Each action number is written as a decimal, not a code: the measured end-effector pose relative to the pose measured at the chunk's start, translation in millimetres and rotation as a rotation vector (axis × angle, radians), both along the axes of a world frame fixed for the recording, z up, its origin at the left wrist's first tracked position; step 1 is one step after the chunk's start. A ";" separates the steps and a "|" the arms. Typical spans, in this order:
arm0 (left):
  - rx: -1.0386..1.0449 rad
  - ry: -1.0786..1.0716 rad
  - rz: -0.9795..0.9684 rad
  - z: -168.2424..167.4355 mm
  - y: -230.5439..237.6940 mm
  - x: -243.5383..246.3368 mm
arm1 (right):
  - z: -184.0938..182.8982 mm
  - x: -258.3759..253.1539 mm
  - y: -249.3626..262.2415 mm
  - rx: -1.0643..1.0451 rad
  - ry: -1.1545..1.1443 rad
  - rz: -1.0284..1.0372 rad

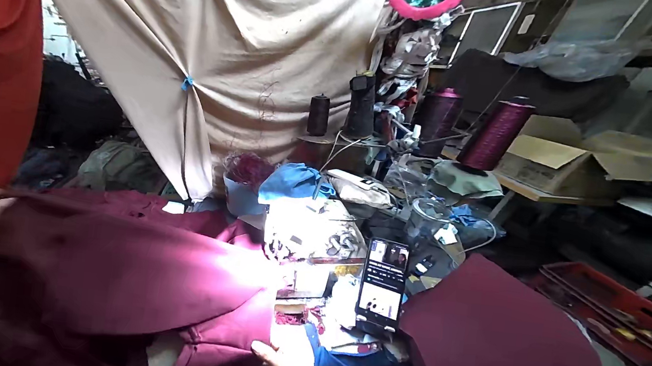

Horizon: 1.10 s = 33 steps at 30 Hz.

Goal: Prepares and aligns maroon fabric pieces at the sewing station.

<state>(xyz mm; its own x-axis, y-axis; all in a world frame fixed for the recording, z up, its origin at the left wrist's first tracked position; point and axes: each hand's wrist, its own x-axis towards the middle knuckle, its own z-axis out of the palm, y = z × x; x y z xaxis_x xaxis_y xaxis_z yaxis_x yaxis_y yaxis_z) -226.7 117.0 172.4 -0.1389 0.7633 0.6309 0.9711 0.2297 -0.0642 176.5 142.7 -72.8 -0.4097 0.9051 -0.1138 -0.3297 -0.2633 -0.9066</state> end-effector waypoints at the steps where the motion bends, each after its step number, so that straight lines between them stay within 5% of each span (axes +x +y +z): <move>1: 0.044 -0.046 -0.090 -21.4 25.8 -33.0 | 0.7 -0.8 -3.5 -0.043 -0.034 -0.011; 4: 0.142 -0.079 -0.234 -72.9 63.1 10.0 | 2.2 5.5 -10.7 -0.109 -0.122 -0.031; 8: 0.249 -0.087 -0.813 -187.5 50.7 148.7 | 7.9 20.1 -14.2 -0.126 -0.119 0.008; 11: 0.188 -0.076 -0.757 -245.7 51.5 176.0 | 12.0 25.7 -12.8 -0.092 -0.097 0.050; 15: 0.082 -0.237 -0.622 -219.2 47.6 158.0 | 10.4 28.3 -11.6 -0.077 -0.067 0.064; 19: -0.144 -0.433 -0.661 -152.8 45.0 151.0 | 1.6 28.0 -7.8 -0.026 -0.048 0.069; 23: -0.154 -0.392 -0.776 -107.1 38.3 172.1 | 0.0 28.3 -6.1 -0.015 -0.017 0.050; 27: -0.202 -0.307 -0.957 -120.4 -2.4 212.2 | 0.7 35.6 -9.3 -0.008 -0.084 0.055; 33: -0.241 -0.277 -0.855 -171.4 -33.4 241.5 | -5.1 39.2 -16.2 0.029 -0.161 0.044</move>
